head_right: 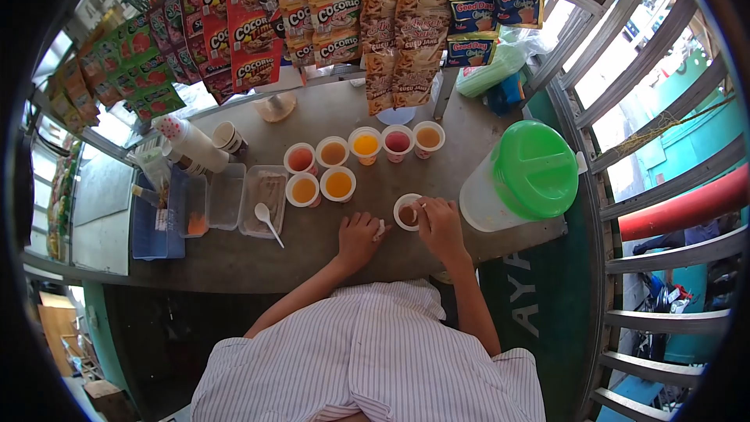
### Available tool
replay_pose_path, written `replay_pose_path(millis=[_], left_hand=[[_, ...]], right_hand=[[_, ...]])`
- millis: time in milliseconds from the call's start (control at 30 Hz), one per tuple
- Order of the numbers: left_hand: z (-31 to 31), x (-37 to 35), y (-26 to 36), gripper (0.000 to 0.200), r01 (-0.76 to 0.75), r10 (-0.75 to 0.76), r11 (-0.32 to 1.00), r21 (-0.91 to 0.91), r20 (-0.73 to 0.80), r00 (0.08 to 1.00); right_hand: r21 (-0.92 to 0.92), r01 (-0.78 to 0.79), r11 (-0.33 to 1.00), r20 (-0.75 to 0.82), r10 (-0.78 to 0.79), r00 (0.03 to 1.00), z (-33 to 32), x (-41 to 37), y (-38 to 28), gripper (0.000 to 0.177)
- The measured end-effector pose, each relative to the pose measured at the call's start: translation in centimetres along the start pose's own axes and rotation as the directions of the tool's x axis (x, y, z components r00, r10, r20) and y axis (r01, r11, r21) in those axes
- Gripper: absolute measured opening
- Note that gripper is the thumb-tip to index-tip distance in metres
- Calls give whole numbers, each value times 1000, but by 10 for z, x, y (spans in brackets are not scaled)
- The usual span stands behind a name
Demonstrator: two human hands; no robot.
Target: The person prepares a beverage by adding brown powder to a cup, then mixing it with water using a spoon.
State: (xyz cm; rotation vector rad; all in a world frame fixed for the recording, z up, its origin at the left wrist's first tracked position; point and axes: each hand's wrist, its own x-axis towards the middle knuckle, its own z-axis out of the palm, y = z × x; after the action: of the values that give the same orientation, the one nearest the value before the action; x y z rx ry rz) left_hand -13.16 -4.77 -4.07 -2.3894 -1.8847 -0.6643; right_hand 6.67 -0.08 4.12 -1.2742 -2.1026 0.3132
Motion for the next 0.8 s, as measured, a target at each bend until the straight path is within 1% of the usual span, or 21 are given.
replay_pose_path(millis=[67,100,167,200,267,300,367,400,467,500,567,600,633,667,700,767,800], left_hand=[[-5,-1,-2,30,98,-100,983,-153,-7,995],[-8,0,-5,30,97,-99,983,-153,-6,995],[-14,0,-10,36,192,-204,921,-340,2,979],[-24,1,-9,36,194,-205,920,-339,4,979],[-43,3,-8,39,245,-257,894,-374,20,966],[-42,1,-11,39,246,-257,894,-374,20,966],[-39,-1,-19,43,372,-315,831,-415,200,928],[-40,-4,-20,43,372,-316,830,-414,200,927],[-44,-10,-22,37,448,-372,657,-607,256,892],[-44,-14,-25,37,448,-371,656,-607,257,892],[-43,-20,-29,24,392,-338,619,-680,221,915],[-43,-22,-28,24,392,-337,618,-681,221,915],[-43,-24,-27,18,380,-349,571,-727,204,915],[-44,-26,-26,20,366,-361,523,-770,189,913],[-44,-27,-27,20,366,-361,522,-770,189,913],[-46,-27,-29,27,284,-302,655,-701,102,948],[-45,-27,-29,27,284,-302,654,-702,102,948]], right_hand=[[127,20,992,-2,-20,1000,-1,0,-3,9],[128,19,992,-3,-19,1000,-1,1,-3,9],[76,-9,997,-36,11,999,-2,3,-2,9],[77,-10,997,-34,13,999,-2,2,-3,9],[97,14,995,11,-15,1000,-1,3,-3,9],[98,13,995,11,-15,1000,-1,3,-4,9],[156,-3,988,-23,7,1000,-4,6,-5,9],[157,-2,988,-23,6,1000,-4,6,-4,9],[56,26,998,-3,-26,1000,-1,5,1,10],[55,24,998,-4,-24,1000,0,4,4,10],[175,-49,983,11,48,999,0,2,7,10],[174,-49,983,11,48,999,-2,3,8,10],[134,-59,989,4,59,998,-4,5,8,10],[93,-69,993,-3,70,998,-5,5,8,10],[93,-69,993,-4,70,998,-4,4,8,10],[94,-18,995,44,14,999,-1,1,6,12],[92,-18,996,44,14,999,0,1,5,12]])
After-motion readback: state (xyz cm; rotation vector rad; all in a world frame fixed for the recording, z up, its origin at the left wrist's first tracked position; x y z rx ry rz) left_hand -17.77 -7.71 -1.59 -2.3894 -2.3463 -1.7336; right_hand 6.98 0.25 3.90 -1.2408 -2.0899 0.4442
